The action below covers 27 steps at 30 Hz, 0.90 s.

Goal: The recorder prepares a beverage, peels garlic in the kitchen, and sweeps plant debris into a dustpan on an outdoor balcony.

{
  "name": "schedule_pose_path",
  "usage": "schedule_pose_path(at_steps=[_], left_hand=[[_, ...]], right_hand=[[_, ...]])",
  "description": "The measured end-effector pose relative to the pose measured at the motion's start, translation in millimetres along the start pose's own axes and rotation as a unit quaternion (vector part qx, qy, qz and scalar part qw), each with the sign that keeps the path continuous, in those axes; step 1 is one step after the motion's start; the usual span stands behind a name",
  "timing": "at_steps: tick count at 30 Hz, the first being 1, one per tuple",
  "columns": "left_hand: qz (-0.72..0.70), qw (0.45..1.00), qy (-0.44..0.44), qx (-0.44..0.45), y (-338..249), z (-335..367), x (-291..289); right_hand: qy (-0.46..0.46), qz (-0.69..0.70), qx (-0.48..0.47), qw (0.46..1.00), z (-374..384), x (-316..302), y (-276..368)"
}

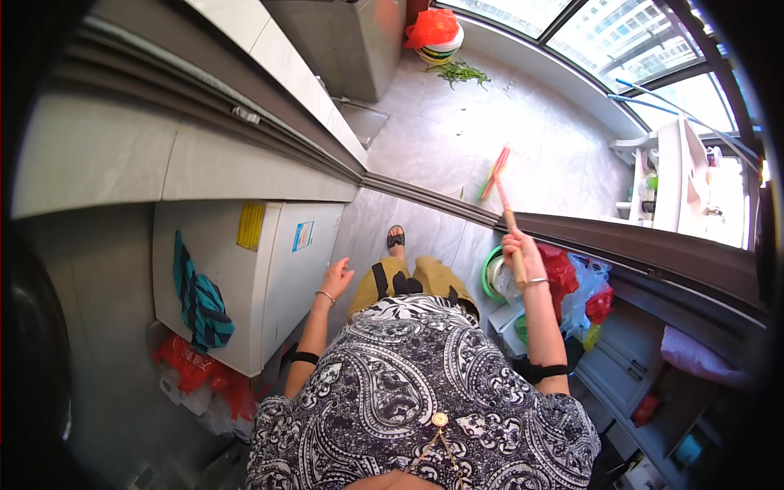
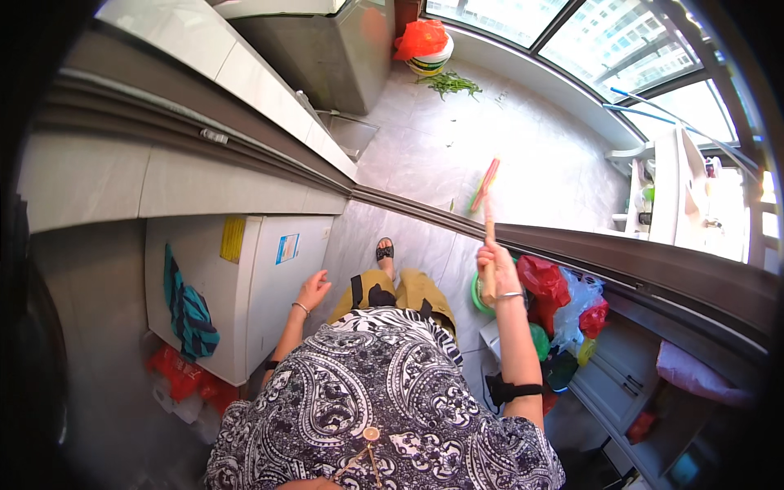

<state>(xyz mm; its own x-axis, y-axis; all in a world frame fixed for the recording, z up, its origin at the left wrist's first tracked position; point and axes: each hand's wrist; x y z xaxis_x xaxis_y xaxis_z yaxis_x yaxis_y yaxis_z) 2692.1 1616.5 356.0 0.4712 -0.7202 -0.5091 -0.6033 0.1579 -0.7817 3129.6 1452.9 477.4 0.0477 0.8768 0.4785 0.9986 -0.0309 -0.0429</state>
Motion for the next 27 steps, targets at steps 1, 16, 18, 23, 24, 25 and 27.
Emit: schedule_pose_path(at_steps=[1,16,18,23,24,25,27], left_hand=[[-0.002,1.0,0.003,0.002,-3.9,12.4,-6.9],[-0.032,0.997,-0.013,-0.065,-40.0,103.6,-10.6],[-0.024,0.997,0.001,-0.077,-35.8,102.6,2.7],[0.009,0.995,0.027,-0.1,-66.3,134.8,27.0],[-0.001,0.994,0.011,-0.109,-75.3,144.8,30.3],[-0.005,0.993,-0.002,-0.12,-78.7,147.9,27.6],[-0.053,0.991,-0.013,-0.126,-93.4,168.9,32.8]], right_hand=[[-0.013,0.006,0.013,1.0,15.4,1.4,-1.1],[-0.058,-0.3,-0.071,0.95,63.3,114.3,59.6],[-0.11,-0.438,-0.089,0.888,49.2,121.1,55.9],[-0.152,-0.675,-0.11,0.714,49.5,125.1,94.1],[-0.15,-0.71,-0.12,0.677,54.7,130.1,104.1],[-0.142,-0.743,-0.125,0.642,69.4,124.8,105.9],[-0.107,-0.819,-0.129,0.548,101.5,110.8,139.1]])
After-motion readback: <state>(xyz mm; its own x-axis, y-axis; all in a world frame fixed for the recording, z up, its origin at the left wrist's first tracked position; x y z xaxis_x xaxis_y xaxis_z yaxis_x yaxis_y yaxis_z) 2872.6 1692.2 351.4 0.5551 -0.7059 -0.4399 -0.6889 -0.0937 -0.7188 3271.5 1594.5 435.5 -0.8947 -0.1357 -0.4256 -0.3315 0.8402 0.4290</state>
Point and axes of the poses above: each hand's wrist, its own z-axis towards the middle knuckle, its own x-axis out of the palm, y = z × x, and after that the axes turned 7 degrees about x, right-handed
